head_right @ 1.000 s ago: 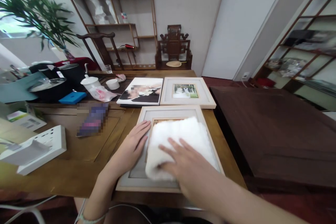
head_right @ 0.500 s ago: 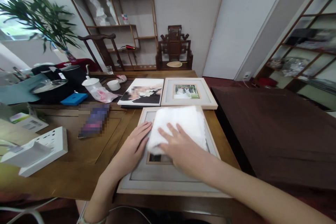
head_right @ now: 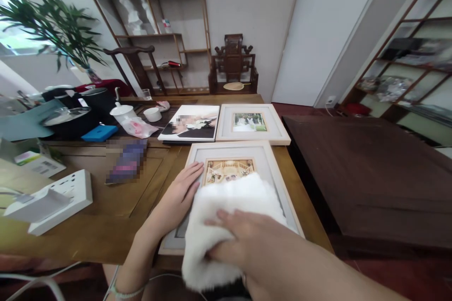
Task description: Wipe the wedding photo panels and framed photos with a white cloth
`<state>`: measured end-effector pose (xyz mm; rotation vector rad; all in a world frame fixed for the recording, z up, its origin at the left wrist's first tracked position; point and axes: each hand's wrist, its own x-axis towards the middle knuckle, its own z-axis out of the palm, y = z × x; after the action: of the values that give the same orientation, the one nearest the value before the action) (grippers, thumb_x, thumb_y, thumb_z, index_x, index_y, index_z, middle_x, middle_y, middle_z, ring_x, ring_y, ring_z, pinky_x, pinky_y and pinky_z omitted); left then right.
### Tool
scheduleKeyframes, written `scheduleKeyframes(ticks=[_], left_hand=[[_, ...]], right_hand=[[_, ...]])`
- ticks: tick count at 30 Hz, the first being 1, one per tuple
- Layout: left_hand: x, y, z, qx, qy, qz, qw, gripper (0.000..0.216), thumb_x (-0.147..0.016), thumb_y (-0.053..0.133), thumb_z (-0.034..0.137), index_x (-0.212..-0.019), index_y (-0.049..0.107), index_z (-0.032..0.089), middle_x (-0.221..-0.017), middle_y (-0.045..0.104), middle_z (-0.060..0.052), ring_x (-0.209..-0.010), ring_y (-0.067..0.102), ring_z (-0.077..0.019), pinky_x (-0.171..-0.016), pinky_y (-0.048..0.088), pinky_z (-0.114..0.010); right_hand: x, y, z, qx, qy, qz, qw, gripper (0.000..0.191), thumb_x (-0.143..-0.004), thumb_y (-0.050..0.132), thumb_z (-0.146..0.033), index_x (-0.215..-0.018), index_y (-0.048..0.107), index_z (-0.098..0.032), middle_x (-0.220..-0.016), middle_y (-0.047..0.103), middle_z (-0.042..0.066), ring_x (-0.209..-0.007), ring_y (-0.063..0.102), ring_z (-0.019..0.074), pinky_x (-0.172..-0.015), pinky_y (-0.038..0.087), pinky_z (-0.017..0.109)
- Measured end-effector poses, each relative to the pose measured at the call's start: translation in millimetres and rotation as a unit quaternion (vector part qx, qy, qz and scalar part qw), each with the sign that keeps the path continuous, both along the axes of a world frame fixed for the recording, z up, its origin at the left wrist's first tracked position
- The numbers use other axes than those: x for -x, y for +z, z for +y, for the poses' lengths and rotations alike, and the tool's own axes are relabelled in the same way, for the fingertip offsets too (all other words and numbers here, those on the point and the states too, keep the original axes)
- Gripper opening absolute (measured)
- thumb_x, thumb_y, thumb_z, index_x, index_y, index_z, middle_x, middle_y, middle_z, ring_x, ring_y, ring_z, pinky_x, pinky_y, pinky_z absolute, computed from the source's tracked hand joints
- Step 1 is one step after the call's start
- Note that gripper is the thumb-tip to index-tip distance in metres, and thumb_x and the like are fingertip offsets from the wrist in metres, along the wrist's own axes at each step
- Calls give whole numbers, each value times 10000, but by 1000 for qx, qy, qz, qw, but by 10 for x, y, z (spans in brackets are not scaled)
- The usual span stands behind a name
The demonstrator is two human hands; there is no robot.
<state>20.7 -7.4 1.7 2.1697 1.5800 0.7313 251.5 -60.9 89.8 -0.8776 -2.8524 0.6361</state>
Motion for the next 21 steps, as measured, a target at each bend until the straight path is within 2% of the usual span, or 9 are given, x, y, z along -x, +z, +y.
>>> scheduleKeyframes(ticks=[1,3,6,7,10,13,16,19,21], left_hand=[[-1,-2,-1,-2,2,-3,1000,433,-955,317,226,-1340,473,103,-1444,449,-131,-1377,345,-214,-1130,303,-477],[0,-8,-1,-8,4,-10,1000,433,-958,301,223,-1336,478,108,-1438,457,-129,-1374,351,-208,-1133,300,-469],[4,-8,1,-10,-6,-13,1000,436,-959,288,214,-1346,469,125,-1446,451,-113,-1380,341,-193,-1137,297,-455],[5,-5,2,-8,-10,-13,1000,436,-958,290,213,-1348,467,130,-1450,447,-108,-1383,335,-191,-1137,298,-454],[6,2,1,-2,-5,-17,1000,432,-953,299,207,-1341,475,139,-1450,449,-105,-1382,339,-195,-1133,303,-467],[7,-7,-1,-4,5,-20,1000,427,-947,307,201,-1326,492,138,-1440,459,-115,-1377,349,-205,-1132,294,-484],[8,-19,-5,-4,7,-21,1000,420,-945,327,211,-1324,498,150,-1440,459,-115,-1378,349,-211,-1134,287,-485],[7,-24,-7,-3,4,-22,1000,420,-949,329,218,-1331,493,155,-1443,456,-111,-1380,345,-212,-1134,283,-488],[6,-27,-5,-6,4,-21,1000,422,-950,327,218,-1332,492,152,-1442,458,-112,-1380,345,-212,-1135,282,-487]], right_hand=[[50,-65,25,-22,-22,-4,1000,619,-734,472,19,-1251,567,-307,-1430,463,14,-1286,443,211,-1058,385,364],[198,-226,41,-86,-47,-16,995,594,-717,490,9,-1242,580,-256,-1458,416,88,-1327,373,290,-1071,345,480],[469,-432,-21,-174,-44,-42,983,326,-803,528,-96,-1086,677,-162,-1407,442,205,-1288,374,419,-1006,361,612],[540,-473,-49,-196,-44,-44,979,257,-838,518,-129,-1019,700,-146,-1380,464,222,-1261,405,433,-980,385,621],[598,-522,-94,-234,-45,-36,970,238,-883,489,-164,-902,725,-143,-1323,524,219,-1203,487,412,-933,453,586],[402,-527,-60,-215,-38,-36,975,203,-819,553,-163,-917,730,-159,-1320,531,201,-1201,501,388,-935,469,551],[36,-533,-34,-165,-46,-50,984,297,-713,559,-105,-948,725,-180,-1361,504,158,-1231,481,366,-978,438,541],[-400,-490,-56,-139,-94,-52,984,476,-672,455,-29,-996,701,-277,-1406,483,24,-1254,477,291,-992,447,478],[-678,-397,-52,-142,-126,-35,981,526,-684,400,-23,-991,683,-343,-1349,544,-49,-1201,534,233,-934,500,395]])
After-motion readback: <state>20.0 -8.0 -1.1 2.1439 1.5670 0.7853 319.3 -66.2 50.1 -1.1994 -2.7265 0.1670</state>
